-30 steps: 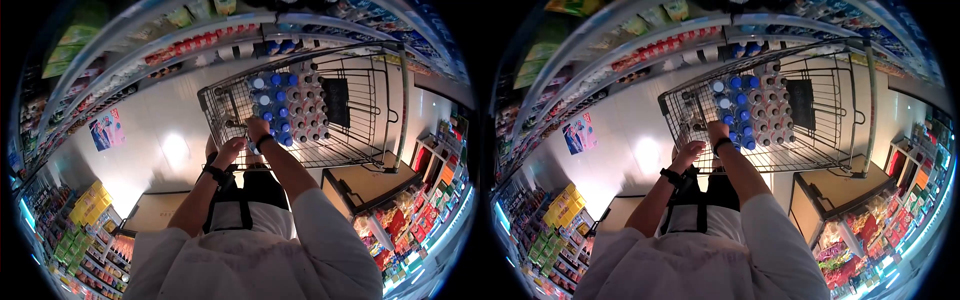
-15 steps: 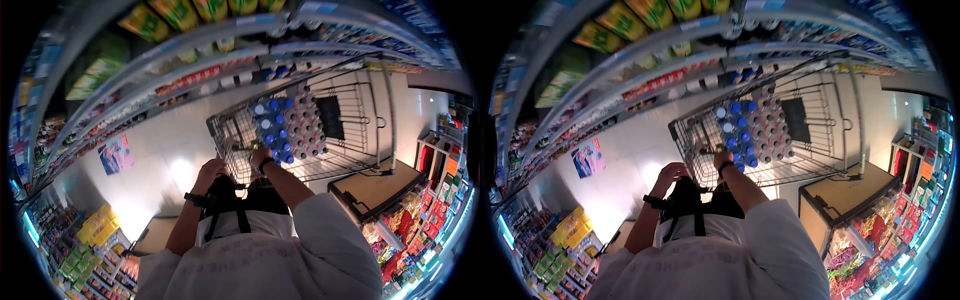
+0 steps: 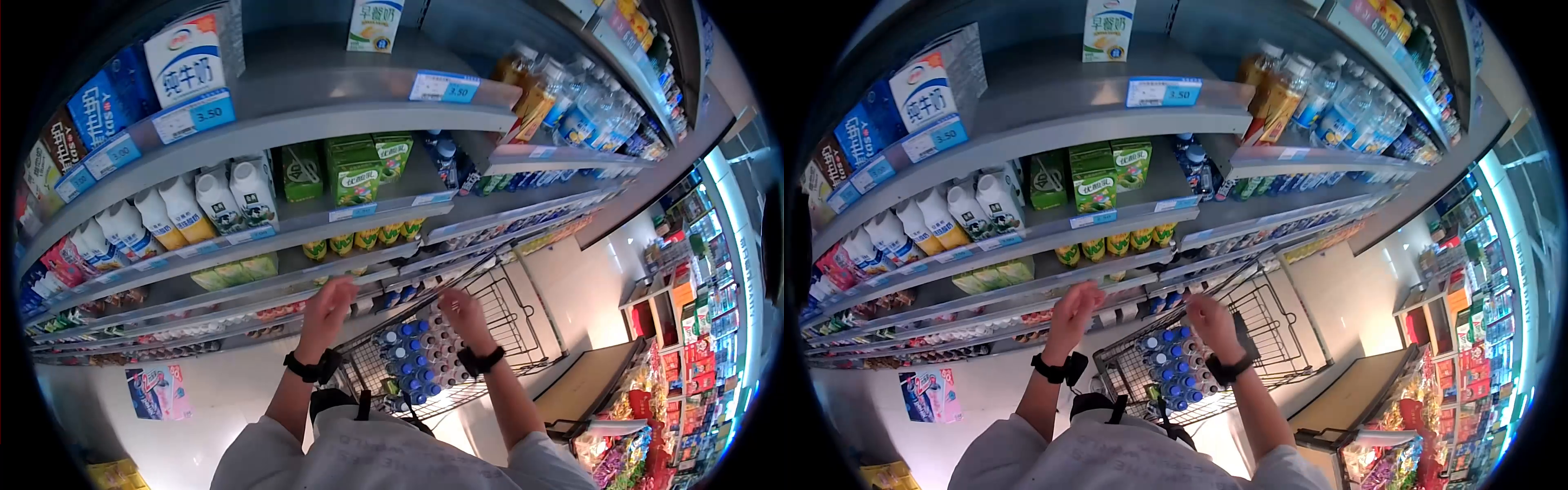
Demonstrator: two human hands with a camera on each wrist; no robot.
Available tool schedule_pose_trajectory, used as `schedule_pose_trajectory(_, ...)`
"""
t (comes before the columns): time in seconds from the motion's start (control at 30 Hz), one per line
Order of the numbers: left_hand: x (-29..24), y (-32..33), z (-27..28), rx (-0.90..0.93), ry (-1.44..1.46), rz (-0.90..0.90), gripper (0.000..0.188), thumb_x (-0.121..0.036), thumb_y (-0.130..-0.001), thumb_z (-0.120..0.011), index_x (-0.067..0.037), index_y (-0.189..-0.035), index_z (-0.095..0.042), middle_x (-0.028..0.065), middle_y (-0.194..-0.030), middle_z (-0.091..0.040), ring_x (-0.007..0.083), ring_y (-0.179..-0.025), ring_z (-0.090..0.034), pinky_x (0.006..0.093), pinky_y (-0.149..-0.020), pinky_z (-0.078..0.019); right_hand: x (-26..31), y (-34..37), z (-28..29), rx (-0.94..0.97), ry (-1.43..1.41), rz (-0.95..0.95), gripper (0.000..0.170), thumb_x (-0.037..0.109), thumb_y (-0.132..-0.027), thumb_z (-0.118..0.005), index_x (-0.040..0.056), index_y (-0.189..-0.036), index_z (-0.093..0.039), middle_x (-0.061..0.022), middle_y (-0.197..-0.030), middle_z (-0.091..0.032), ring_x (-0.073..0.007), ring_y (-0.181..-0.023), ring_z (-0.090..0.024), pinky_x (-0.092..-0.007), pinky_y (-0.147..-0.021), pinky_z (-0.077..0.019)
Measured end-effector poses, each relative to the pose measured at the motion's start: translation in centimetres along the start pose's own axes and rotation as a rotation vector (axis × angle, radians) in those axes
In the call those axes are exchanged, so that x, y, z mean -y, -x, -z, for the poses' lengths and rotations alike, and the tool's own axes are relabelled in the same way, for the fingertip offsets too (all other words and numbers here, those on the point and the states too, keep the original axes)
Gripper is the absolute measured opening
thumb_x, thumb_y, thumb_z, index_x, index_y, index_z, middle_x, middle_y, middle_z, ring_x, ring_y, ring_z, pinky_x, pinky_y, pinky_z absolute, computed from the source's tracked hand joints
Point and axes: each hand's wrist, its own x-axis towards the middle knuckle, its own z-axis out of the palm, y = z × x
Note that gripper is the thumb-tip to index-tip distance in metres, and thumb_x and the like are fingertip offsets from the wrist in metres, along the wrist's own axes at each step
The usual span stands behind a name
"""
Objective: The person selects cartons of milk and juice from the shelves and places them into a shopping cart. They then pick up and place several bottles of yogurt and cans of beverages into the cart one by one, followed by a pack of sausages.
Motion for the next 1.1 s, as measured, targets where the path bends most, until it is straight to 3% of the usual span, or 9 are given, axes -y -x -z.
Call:
schedule_pose_trajectory(0.17,-7.2,-4.3,-2.1,-0.123,0.078,-0.314,0.065,-0.004,-0.096,-0.053,-0.006,-0.153,-0.022,0.0106,-0.106,-0.068,0.0151,-0.094,-0.066,0.0311,-0.084,-0.0529,14.9,-10.1,1.4,-0.263,0.05,0.454,0.042,0.003,-0.084,-0.06,0.0045,-0.125,-0.056,-0.0157,-0.113,-0.062,-0.0351,-0.101,-0.062,-0.04,-0.085,-0.0507)
schedule_pose_trajectory(0.4,-7.3,-9.3,-2.8,-0.149,0.074,-0.302,0.078,0.003,-0.094,-0.046,-0.011,-0.158,-0.004,0.0088,-0.101,-0.066,0.0139,-0.089,-0.063,0.0241,-0.081,-0.0484,18.1,-15.2,-3.6,-0.174,-0.19,0.324,0.059,0.005,-0.087,-0.057,0.0017,-0.143,-0.039,-0.0269,-0.132,-0.053,-0.0418,-0.115,-0.058,-0.0432,-0.093,-0.0491)
schedule_pose_trajectory(0.53,-9.1,-6.9,-2.8,-0.184,-0.073,-0.323,0.08,-0.001,-0.085,-0.057,-0.008,-0.156,-0.019,0.0078,-0.094,-0.069,0.0188,-0.079,-0.067,0.0284,-0.075,-0.052,18.8,-12.7,-2.5,-0.152,-0.516,0.31,0.058,-0.002,-0.087,-0.059,0.0036,-0.142,-0.042,-0.0206,-0.135,-0.051,-0.0286,-0.115,-0.06,-0.0335,-0.088,-0.0563)
schedule_pose_trajectory(0.73,-11.4,-0.7,-3.7,-0.224,-0.443,-0.584,0.067,-0.008,-0.078,-0.069,-0.012,-0.142,-0.049,0.0128,-0.114,-0.056,0.03,-0.095,-0.06,0.0411,-0.082,-0.0512,18.9,-4.7,2.1,-0.406,-0.028,0.46,0.051,-0.001,-0.078,-0.073,0.0015,-0.124,-0.05,-0.0179,-0.12,-0.055,-0.021,-0.103,-0.062,-0.0282,-0.074,-0.057)
schedule_pose_trajectory(0.87,-6.7,2.1,-3.8,-0.196,-0.165,-0.06,0.071,-0.025,-0.085,-0.072,-0.011,-0.147,-0.041,0.0085,-0.117,-0.056,0.0182,-0.096,-0.057,0.0298,-0.08,-0.0493,11.1,1.2,-1.1,-0.108,-0.361,0.03,0.051,0.007,-0.078,-0.079,0.0045,-0.12,-0.051,-0.0096,-0.087,-0.065,-0.0186,-0.079,-0.067,-0.0283,-0.069,-0.0538)
schedule_pose_trajectory(0.93,2.7,3.4,-3.7,0.246,0.222,0.459,0.057,-0.033,-0.093,-0.064,-0.012,-0.143,-0.046,0.0032,-0.108,-0.062,0.0118,-0.09,-0.057,0.0285,-0.079,-0.0489,7.2,4.5,-3.0,0.134,-0.271,-0.257,0.054,0.017,-0.081,-0.078,0.0059,-0.125,-0.05,-0.0129,-0.088,-0.066,-0.0199,-0.083,-0.068,-0.032,-0.07,-0.053)
schedule_pose_trajectory(1.0,8.9,6.7,-5.6,0.499,-0.003,0.666,0.06,-0.052,-0.092,-0.059,-0.006,-0.13,-0.057,0.0051,-0.102,-0.068,0.0139,-0.078,-0.061,0.0256,-0.07,-0.0507,1.1,7.9,-5.7,0.525,-0.134,-0.318,0.054,0.024,-0.083,-0.075,0.0088,-0.129,-0.05,-0.0153,-0.091,-0.067,-0.0231,-0.085,-0.068,-0.035,-0.073,-0.052)
schedule_pose_trajectory(1.07,12.8,10.4,-7.0,0.524,-0.003,0.866,0.051,-0.046,-0.093,-0.06,-0.006,-0.124,-0.061,0.0063,-0.103,-0.068,0.0164,-0.082,-0.063,0.0279,-0.072,-0.0519,-5.1,12.0,-9.4,0.72,-0.25,-0.462,0.055,0.034,-0.083,-0.073,0.0097,-0.129,-0.054,-0.0178,-0.097,-0.069,-0.0336,-0.088,-0.069,-0.0404,-0.077,-0.0527)
schedule_pose_trajectory(1.1,14.9,12.2,-7.7,0.543,-0.012,1.015,0.041,-0.039,-0.093,-0.061,-0.006,-0.118,-0.064,0.0075,-0.103,-0.068,0.0189,-0.085,-0.064,0.0301,-0.073,-0.0531,-8.5,13.9,-11.5,0.752,-0.146,-0.424,0.056,0.034,-0.082,-0.075,0.0108,-0.129,-0.055,-0.0136,-0.092,-0.069,-0.0273,-0.078,-0.068,-0.0378,-0.069,-0.0533)
